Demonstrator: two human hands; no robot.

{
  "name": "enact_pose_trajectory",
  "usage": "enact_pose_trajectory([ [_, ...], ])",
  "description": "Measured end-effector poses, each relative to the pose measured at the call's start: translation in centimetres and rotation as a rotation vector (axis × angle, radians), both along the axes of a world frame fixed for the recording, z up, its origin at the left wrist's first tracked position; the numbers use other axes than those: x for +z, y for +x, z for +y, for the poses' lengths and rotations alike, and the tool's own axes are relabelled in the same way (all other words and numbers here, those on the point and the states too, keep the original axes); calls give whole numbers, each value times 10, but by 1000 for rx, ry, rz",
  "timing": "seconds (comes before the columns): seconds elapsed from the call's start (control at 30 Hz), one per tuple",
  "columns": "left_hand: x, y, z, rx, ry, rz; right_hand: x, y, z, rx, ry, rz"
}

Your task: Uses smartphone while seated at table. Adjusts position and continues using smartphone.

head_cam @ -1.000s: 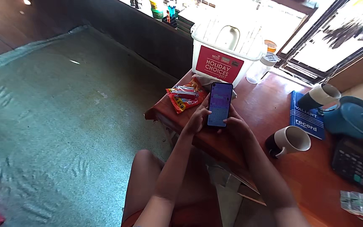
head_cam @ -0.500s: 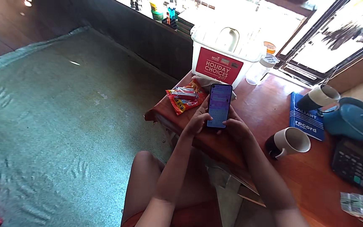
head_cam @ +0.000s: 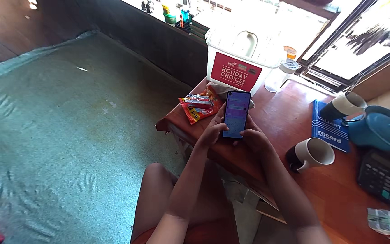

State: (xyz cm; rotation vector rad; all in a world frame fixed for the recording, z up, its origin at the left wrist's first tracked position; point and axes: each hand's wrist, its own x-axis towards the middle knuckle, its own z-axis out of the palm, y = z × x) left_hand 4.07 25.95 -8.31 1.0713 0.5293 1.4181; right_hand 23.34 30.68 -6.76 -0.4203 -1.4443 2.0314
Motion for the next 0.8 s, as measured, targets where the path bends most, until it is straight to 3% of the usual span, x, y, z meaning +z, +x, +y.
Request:
enact_pose_trajectory([
  [0.8,0,0,-1,-14,20,-17,0,0,0,17,-13,14],
])
